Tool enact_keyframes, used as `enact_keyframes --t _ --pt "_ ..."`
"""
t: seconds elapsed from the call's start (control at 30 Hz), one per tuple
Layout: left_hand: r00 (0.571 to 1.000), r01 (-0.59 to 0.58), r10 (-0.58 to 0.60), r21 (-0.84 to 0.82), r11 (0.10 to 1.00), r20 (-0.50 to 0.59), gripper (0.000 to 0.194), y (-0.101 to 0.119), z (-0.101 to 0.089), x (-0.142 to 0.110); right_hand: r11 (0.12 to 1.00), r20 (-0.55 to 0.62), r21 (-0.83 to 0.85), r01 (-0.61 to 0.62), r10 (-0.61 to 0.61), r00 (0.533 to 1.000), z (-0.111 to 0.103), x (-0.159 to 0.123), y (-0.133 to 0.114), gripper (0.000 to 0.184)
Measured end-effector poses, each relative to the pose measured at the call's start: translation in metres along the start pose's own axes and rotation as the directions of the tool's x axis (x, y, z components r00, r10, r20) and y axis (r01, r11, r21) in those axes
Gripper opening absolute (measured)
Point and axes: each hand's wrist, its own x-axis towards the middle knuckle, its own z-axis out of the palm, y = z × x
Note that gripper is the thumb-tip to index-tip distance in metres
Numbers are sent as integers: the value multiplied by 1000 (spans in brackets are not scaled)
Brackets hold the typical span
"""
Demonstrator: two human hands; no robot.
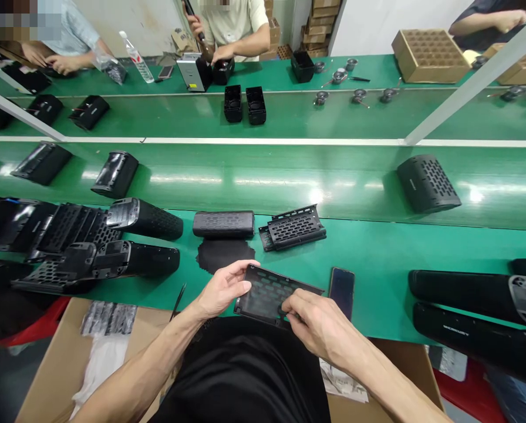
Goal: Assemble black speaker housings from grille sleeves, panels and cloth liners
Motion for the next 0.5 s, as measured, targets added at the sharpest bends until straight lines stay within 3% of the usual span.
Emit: enact_keyframes --t 0.27,0.5 --pt "1000 -6 5 -34 999 -15 49 -6 -1 1 998 40 64 7 -9 999 1 0 2 19" --pt "1000 9 -11 -89 996 -25 50 -8 -2 0 996 66 69 50 -54 996 -2 0 3 8"
